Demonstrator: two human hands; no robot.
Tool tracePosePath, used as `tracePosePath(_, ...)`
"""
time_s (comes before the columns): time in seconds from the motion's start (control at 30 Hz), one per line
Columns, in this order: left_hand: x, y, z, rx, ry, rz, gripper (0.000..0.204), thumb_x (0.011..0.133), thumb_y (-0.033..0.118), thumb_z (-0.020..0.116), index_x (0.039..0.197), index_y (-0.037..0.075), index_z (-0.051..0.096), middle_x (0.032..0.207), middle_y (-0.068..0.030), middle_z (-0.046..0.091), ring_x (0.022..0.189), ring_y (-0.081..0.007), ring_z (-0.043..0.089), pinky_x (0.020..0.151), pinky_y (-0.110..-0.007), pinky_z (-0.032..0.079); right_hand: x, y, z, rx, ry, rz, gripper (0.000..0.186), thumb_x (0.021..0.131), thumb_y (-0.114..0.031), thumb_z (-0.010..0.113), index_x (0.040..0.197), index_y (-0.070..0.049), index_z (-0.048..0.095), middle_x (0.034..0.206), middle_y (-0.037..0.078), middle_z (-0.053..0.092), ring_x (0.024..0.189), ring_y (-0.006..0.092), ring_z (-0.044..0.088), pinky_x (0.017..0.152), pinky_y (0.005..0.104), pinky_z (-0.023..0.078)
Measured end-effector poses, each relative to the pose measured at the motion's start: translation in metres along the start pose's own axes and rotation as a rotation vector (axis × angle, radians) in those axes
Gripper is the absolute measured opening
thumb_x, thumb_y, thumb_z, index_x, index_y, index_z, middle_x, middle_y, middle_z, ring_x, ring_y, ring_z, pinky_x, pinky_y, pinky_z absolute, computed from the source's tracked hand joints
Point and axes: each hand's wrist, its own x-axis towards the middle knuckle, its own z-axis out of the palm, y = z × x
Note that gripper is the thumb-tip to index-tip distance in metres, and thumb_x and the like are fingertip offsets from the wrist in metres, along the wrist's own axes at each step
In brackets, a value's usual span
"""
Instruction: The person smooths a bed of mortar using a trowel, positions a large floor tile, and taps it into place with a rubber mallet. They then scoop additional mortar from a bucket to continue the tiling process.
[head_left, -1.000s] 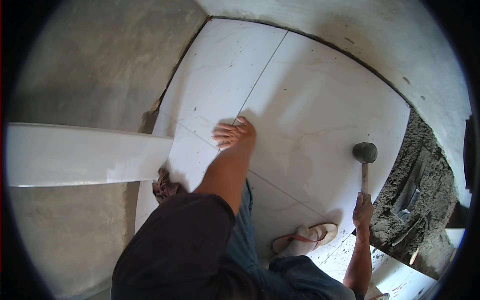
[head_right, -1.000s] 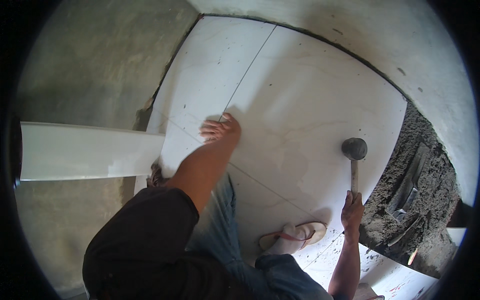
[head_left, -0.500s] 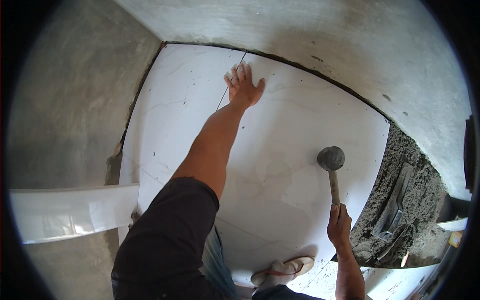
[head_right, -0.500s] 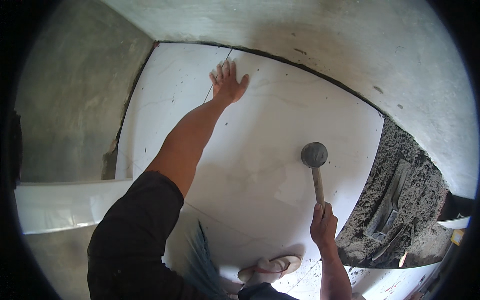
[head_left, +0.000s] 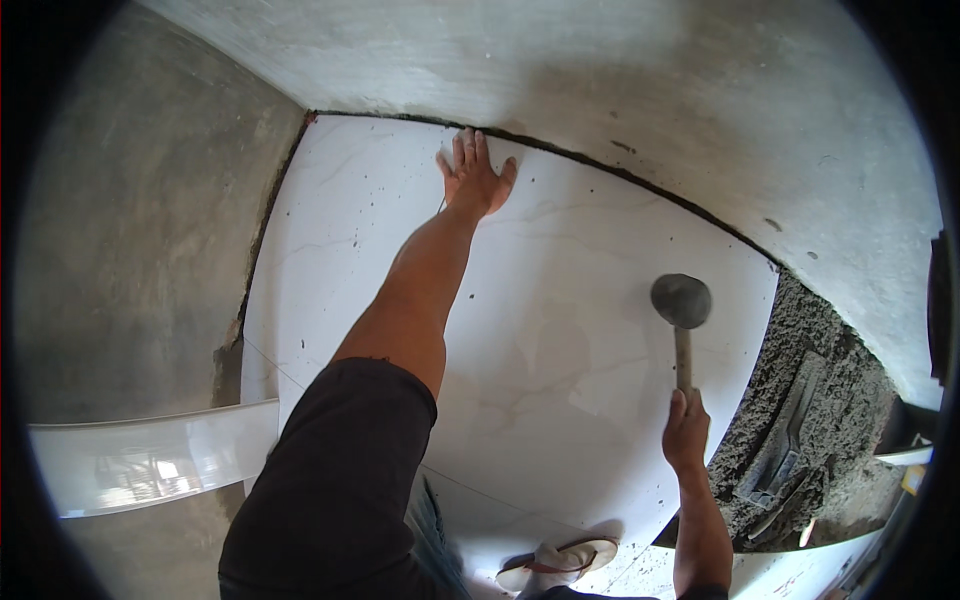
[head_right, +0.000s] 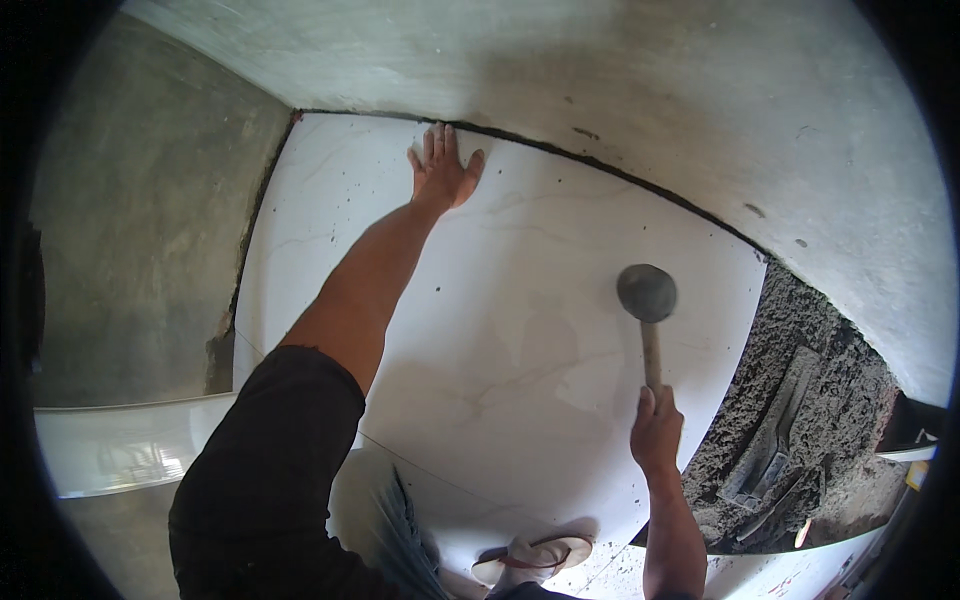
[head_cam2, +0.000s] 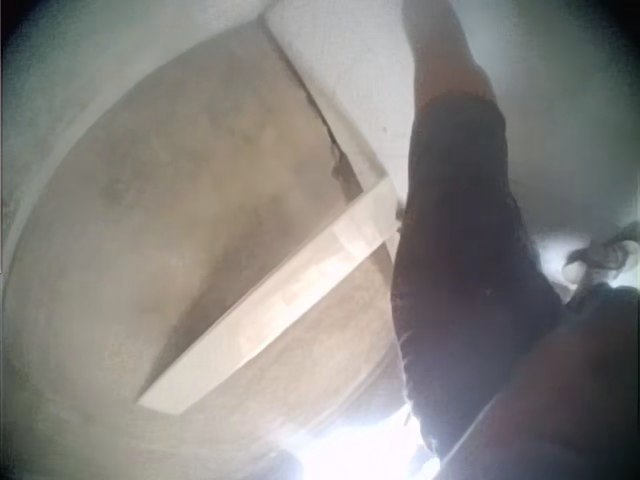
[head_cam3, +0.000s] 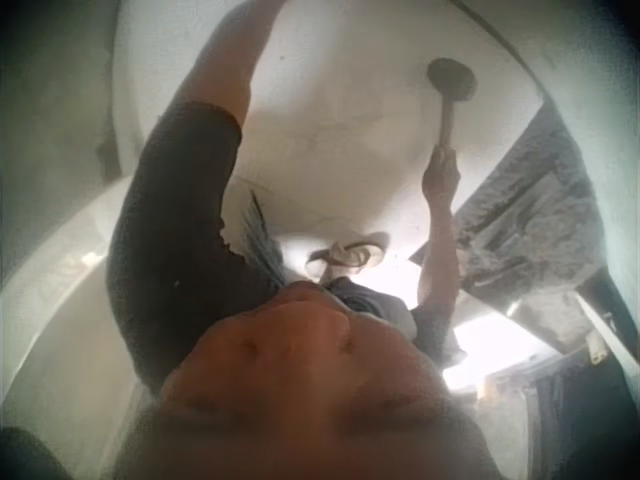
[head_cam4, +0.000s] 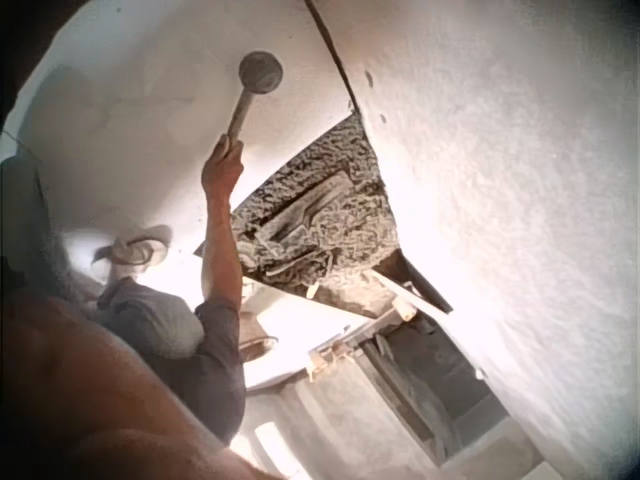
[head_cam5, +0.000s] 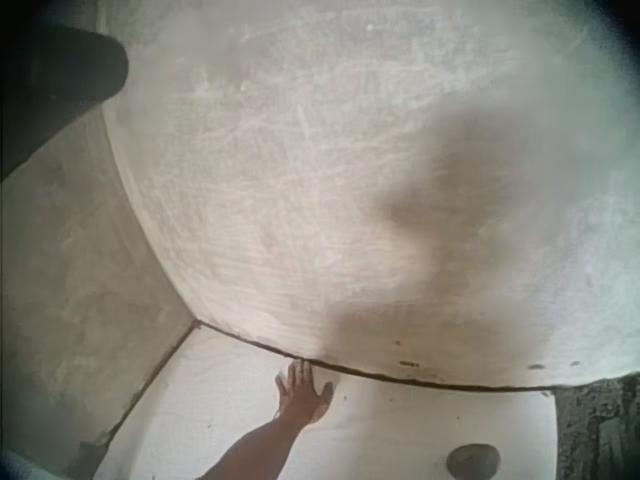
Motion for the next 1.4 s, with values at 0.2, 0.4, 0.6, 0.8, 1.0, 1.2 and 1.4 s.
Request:
tracePosePath(0.2,-0.100,0.068,0.027,0.020,0.117,0.295,0.075,0.091,0.053,0.035,0.149,0.007,0.020,0.156,-0.0161,0.012,0.143,-0.0404,0.009,0.107,-0.069,0.007,-0.041,0.058,-0.049,0.902,0.339,0.707,0.040,0.098,-0.048,0.041,0.086,-0.010,0.048,0.050,-0.004,0.037,0.034,0.0073,0.035,0.028,0.0237,0.029)
tracePosePath(0.4,-0.148,0.088,0.007,-0.011,-0.007,0.442,0.074,0.092,0.055,0.031,0.151,0.013,0.015,0.157,-0.0147,0.008,0.143,-0.0394,0.003,0.108,-0.067,0.002,-0.046,0.106,-0.091,0.929,0.162,0.864,0.045,0.094,-0.059,0.042,0.079,-0.017,0.044,0.052,-0.006,0.034,0.036,0.0064,0.033,0.029,0.0236,0.029)
tracePosePath(0.6,-0.144,0.088,0.007,-0.057,-0.005,0.434,0.073,0.092,0.054,0.033,0.151,0.013,0.016,0.156,-0.0154,0.008,0.143,-0.0390,0.002,0.109,-0.066,0.002,-0.039,0.117,-0.089,0.977,0.276,0.804,0.046,0.092,-0.061,0.044,0.079,-0.017,0.044,0.052,-0.007,0.031,0.036,0.0048,0.032,0.029,0.0222,0.028)
tracePosePath(0.8,-0.133,0.082,0.011,-0.054,0.000,0.373,0.075,0.091,0.057,0.035,0.151,0.015,0.016,0.157,-0.0136,0.009,0.144,-0.0384,0.002,0.109,-0.065,0.001,-0.035,0.093,-0.066,0.959,0.197,0.845,0.048,0.095,-0.059,0.039,0.073,-0.017,0.037,0.051,-0.006,0.030,0.035,0.0066,0.031,0.030,0.0246,0.026)
tracePosePath(1.0,-0.075,0.041,0.006,-0.030,0.031,0.195,0.076,0.091,0.059,0.032,0.151,0.016,0.017,0.158,-0.0127,0.008,0.144,-0.0378,0.003,0.110,-0.064,0.003,-0.035,0.087,-0.075,0.787,0.201,0.690,0.047,0.096,-0.057,0.038,0.074,-0.016,0.037,0.050,-0.004,0.031,0.034,0.0075,0.032,0.030,0.0252,0.028)
tracePosePath(1.2,-0.032,-0.018,0.001,0.015,0.007,0.037,0.076,0.092,0.058,0.029,0.151,0.014,0.013,0.158,-0.0108,0.008,0.145,-0.0316,0.003,0.113,-0.058,0.003,-0.023,0.069,-0.065,0.886,0.453,0.656,0.046,0.097,-0.055,0.036,0.077,-0.014,0.040,0.050,-0.005,0.031,0.034,0.0081,0.033,0.029,0.0252,0.030)
tracePosePath(1.4,-0.025,-0.024,-0.002,0.011,-0.021,-0.025,0.078,0.093,0.058,0.028,0.151,0.010,0.009,0.158,-0.0093,0.006,0.146,-0.0288,0.001,0.115,-0.053,0.001,-0.021,0.079,-0.088,0.929,0.346,0.774,0.043,0.096,-0.055,0.041,0.079,-0.015,0.041,0.054,-0.006,0.033,0.037,0.0056,0.031,0.030,0.0238,0.027)
